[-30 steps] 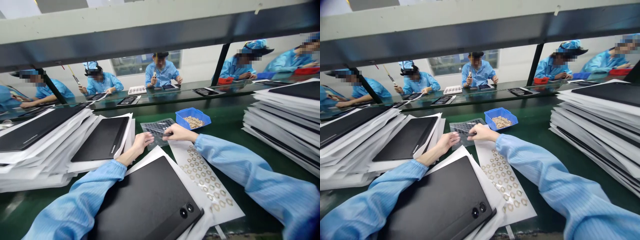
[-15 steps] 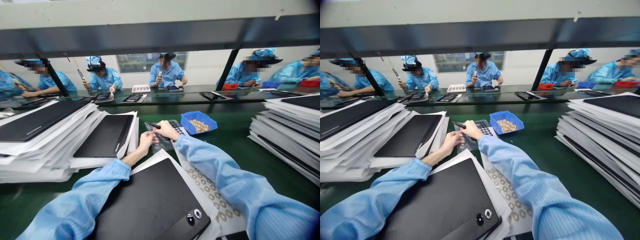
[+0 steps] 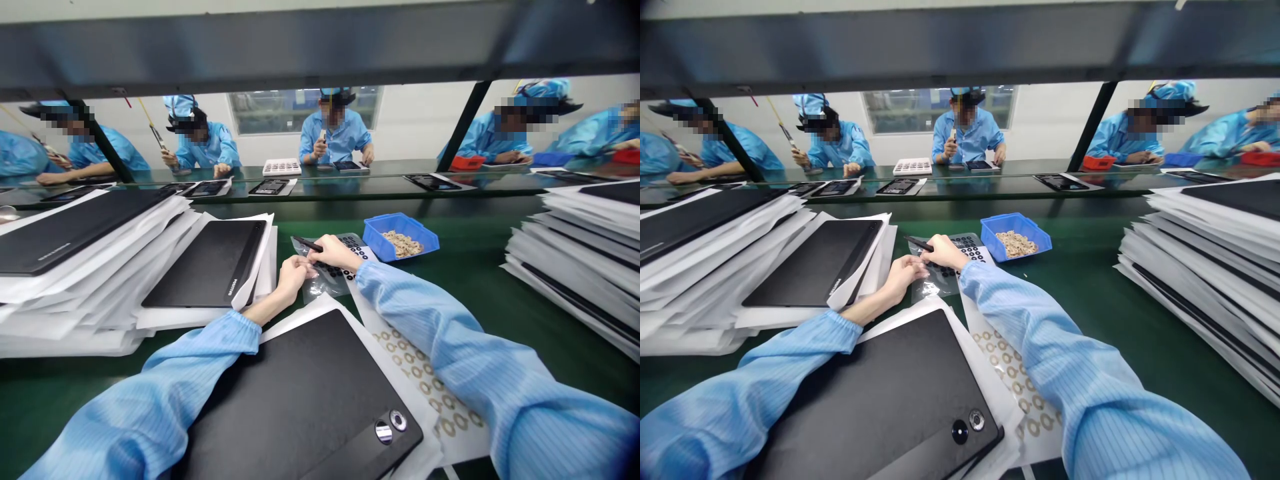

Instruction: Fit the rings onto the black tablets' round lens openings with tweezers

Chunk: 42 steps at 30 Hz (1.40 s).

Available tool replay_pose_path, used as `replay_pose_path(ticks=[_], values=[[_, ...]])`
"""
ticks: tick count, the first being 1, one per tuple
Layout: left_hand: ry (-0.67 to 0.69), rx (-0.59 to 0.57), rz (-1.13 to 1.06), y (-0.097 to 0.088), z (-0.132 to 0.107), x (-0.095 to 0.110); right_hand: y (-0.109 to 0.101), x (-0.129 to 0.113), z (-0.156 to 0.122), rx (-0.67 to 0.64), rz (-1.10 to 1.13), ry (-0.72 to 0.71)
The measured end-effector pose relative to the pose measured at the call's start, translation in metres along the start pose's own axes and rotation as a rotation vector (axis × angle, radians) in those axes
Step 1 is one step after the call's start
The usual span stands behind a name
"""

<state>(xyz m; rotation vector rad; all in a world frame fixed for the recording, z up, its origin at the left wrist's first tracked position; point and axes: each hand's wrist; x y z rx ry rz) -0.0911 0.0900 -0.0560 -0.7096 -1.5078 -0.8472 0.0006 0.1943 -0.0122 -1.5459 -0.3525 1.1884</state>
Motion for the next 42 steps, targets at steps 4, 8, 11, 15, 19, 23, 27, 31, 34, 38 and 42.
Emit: replay_pose_path(ticks=[4, 8, 11, 15, 19, 23, 27, 31, 34, 38, 42], values=[[0.002, 0.002, 0.037, 0.0, 0.001, 0.0, 0.003, 0.001, 0.001, 0.032, 0.048, 0.036], [0.024, 0.035, 0.085, 0.002, -0.001, 0.003, -0.005, -0.004, -0.002, 0.103, 0.165, 0.094], [0.08, 0.081, 0.154, 0.002, -0.002, 0.002, -0.017, -0.011, -0.01, 0.094, 0.294, 0.121], [0.215, 0.151, 0.328, -0.006, 0.0, 0.005, -0.036, -0.022, -0.039, -0.011, 0.445, 0.186], [0.369, 0.158, 0.521, -0.012, -0.012, 0.019, -0.048, -0.026, -0.102, -0.122, 0.577, 0.283], [0.489, -0.096, 0.632, -0.01, -0.055, 0.037, -0.042, -0.027, -0.181, -0.214, 0.616, 0.31], [0.689, -0.585, 0.795, -0.007, -0.112, 0.041, -0.024, -0.034, -0.24, -0.3, 0.617, 0.39], [0.671, -0.763, 0.842, -0.004, -0.138, 0.031, -0.01, -0.038, -0.26, -0.234, 0.531, 0.474], [0.674, -0.765, 0.842, -0.002, -0.137, 0.027, -0.007, -0.039, -0.26, -0.194, 0.482, 0.502], [0.658, -0.783, 0.871, -0.001, -0.135, 0.028, -0.008, -0.039, -0.258, -0.211, 0.495, 0.508], [0.658, -0.792, 0.881, 0.0, -0.137, 0.03, -0.01, -0.044, -0.258, -0.21, 0.408, 0.485]])
Point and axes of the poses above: each hand's wrist, its own z-axis towards the middle knuckle, its own y-axis out of the palm, x = y × z, and after that the axes turned 6 degrees about y, right-handed
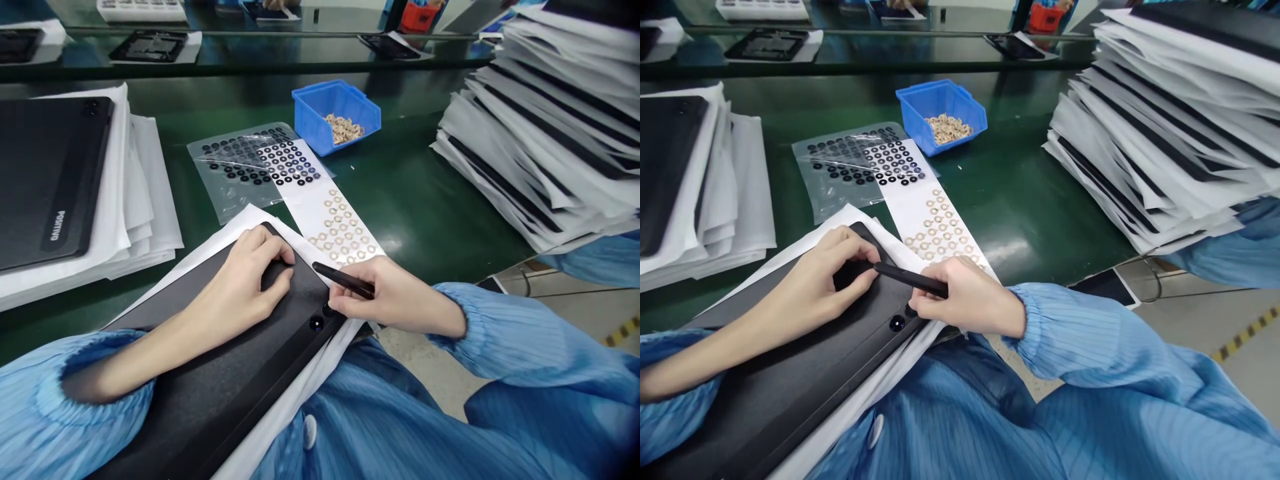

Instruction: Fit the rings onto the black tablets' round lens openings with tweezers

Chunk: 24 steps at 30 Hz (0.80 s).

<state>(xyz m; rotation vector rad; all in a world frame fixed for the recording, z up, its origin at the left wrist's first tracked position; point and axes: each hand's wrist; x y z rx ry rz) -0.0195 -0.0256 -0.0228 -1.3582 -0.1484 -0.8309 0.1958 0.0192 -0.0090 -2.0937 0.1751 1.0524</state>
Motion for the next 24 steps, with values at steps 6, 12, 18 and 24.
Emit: replay_pose_path(ticks=[6, 12, 18, 24], values=[[0.024, 0.008, 0.006, 0.002, 0.0, -0.003, 0.009, -0.006, -0.009, 0.138, -0.112, -0.122], [0.185, -0.052, 0.0, 0.002, -0.009, 0.004, -0.004, 0.004, 0.002, 0.304, -0.01, -0.195], [0.376, -0.287, 0.059, 0.004, -0.021, 0.012, -0.024, 0.018, 0.029, 0.727, 0.207, -0.086], [0.42, -0.307, 0.103, 0.004, -0.019, 0.01, -0.056, 0.012, 0.063, 0.843, 0.204, -0.289]])
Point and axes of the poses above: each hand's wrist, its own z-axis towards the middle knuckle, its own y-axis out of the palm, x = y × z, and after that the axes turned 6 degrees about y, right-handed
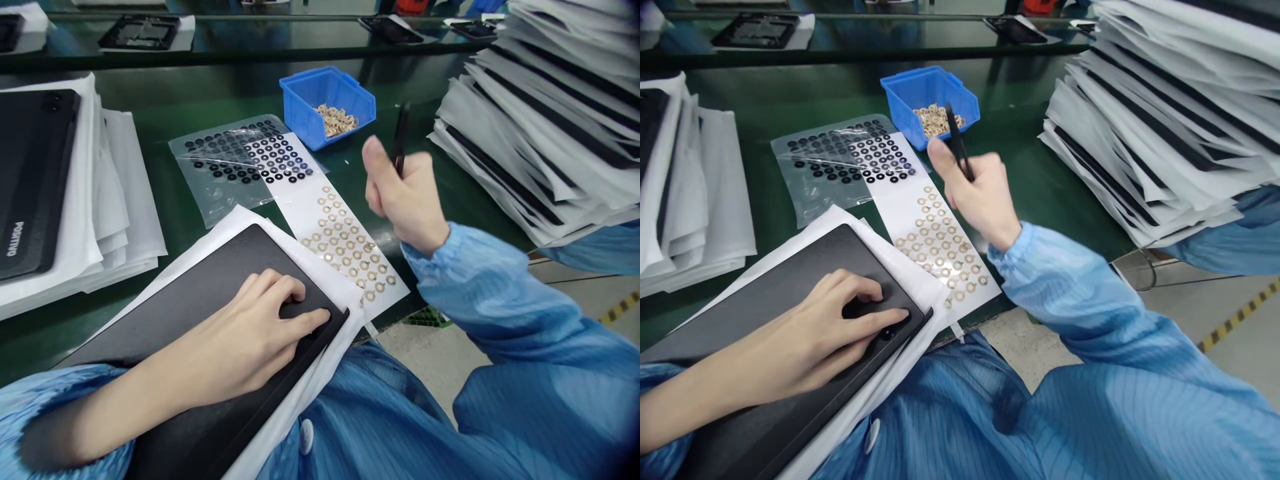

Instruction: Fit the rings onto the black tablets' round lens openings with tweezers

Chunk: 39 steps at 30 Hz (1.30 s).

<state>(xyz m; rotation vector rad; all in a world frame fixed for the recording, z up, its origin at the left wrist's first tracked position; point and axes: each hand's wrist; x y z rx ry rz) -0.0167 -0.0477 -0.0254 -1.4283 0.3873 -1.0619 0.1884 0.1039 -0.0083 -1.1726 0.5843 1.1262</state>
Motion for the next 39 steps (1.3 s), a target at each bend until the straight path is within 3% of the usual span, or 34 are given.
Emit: replay_pose_path(ticks=[4, 7, 9, 11, 13, 16, 18, 20, 24, 29, 39], values=[[0.001, 0.001, 0.009, 0.0, 0.001, -0.001, 0.002, -0.01, 0.059, 0.082, 0.019, -0.21], [0.017, 0.006, 0.008, 0.0, 0.0, -0.001, 0.005, -0.021, 0.072, -0.077, -0.129, -0.162], [0.044, 0.023, 0.005, 0.0, -0.001, -0.001, 0.004, -0.028, 0.052, -0.154, -0.149, -0.074], [0.081, 0.032, -0.002, 0.0, -0.002, -0.001, -0.001, -0.034, 0.016, -0.174, -0.022, 0.026], [0.104, 0.034, -0.014, 0.0, -0.002, -0.001, -0.007, -0.037, -0.027, -0.278, 0.163, 0.193], [0.103, 0.039, -0.032, -0.001, -0.001, 0.0, -0.013, -0.033, -0.082, -0.441, 0.273, 0.236], [0.097, 0.042, -0.037, -0.002, 0.0, 0.001, -0.01, -0.027, -0.109, -0.4, 0.332, 0.269], [0.094, 0.036, -0.036, -0.002, 0.0, 0.001, -0.003, -0.022, -0.126, -0.262, 0.363, 0.274], [0.086, 0.026, -0.037, -0.002, 0.001, 0.002, 0.008, -0.019, -0.144, -0.084, 0.305, 0.19], [0.077, 0.03, -0.04, -0.001, 0.001, 0.001, 0.011, -0.02, -0.147, -0.101, 0.222, 0.113], [0.081, 0.027, -0.044, 0.0, 0.001, 0.002, 0.015, -0.027, -0.148, -0.026, 0.087, 0.123]])
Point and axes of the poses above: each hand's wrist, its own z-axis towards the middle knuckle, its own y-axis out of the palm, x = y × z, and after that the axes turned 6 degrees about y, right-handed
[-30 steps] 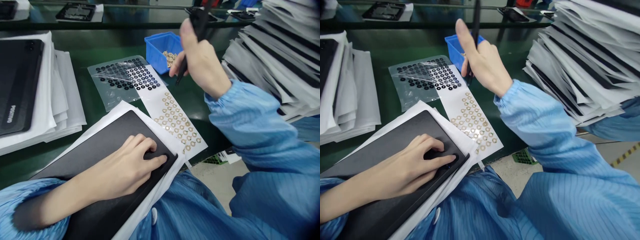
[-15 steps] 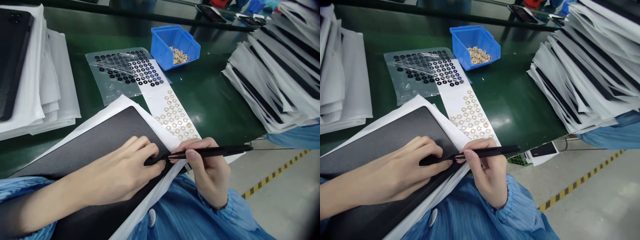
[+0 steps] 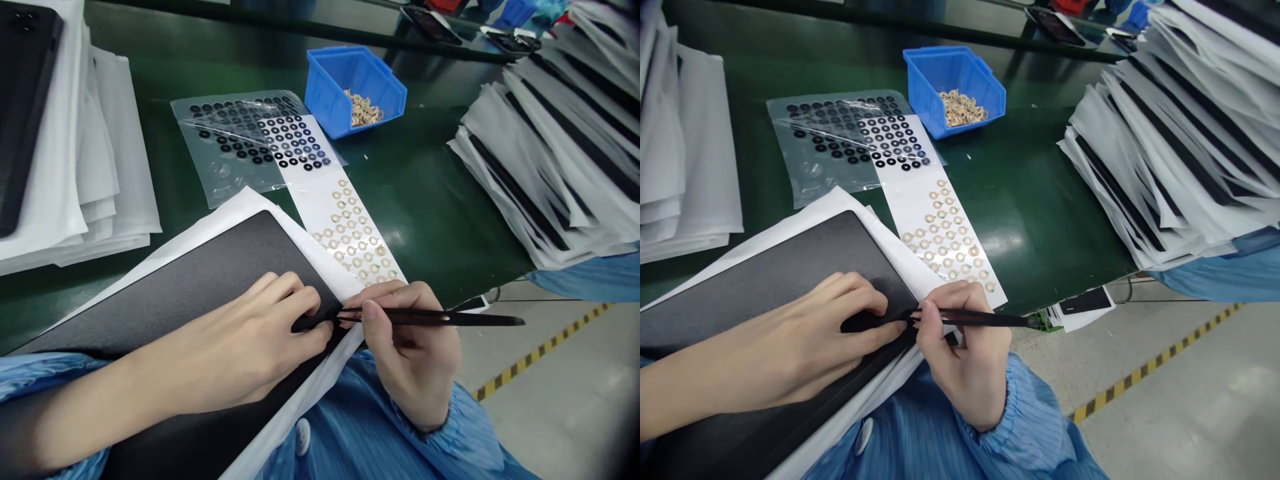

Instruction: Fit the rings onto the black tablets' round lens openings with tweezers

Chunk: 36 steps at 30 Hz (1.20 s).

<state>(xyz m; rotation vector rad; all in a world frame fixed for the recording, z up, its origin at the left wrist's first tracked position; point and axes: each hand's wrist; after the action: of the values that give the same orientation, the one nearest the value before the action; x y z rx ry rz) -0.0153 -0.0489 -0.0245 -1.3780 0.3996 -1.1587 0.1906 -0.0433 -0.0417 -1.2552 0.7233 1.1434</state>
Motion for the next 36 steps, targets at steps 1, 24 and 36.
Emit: replay_pose_path(ticks=[1, 24, 36], values=[[-0.001, -0.003, -0.001, 0.0001, -0.0001, -0.0001, 0.0001, -0.0004, 0.0004, -0.001, -0.011, 0.002], [-0.011, -0.009, 0.02, -0.001, 0.0008, -0.0004, 0.0016, 0.0008, 0.001, 0.01, -0.028, 0.033], [-0.009, -0.005, 0.0, -0.0004, 0.0019, -0.0009, -0.0012, 0.0071, 0.0041, -0.034, 0.105, -0.008]])
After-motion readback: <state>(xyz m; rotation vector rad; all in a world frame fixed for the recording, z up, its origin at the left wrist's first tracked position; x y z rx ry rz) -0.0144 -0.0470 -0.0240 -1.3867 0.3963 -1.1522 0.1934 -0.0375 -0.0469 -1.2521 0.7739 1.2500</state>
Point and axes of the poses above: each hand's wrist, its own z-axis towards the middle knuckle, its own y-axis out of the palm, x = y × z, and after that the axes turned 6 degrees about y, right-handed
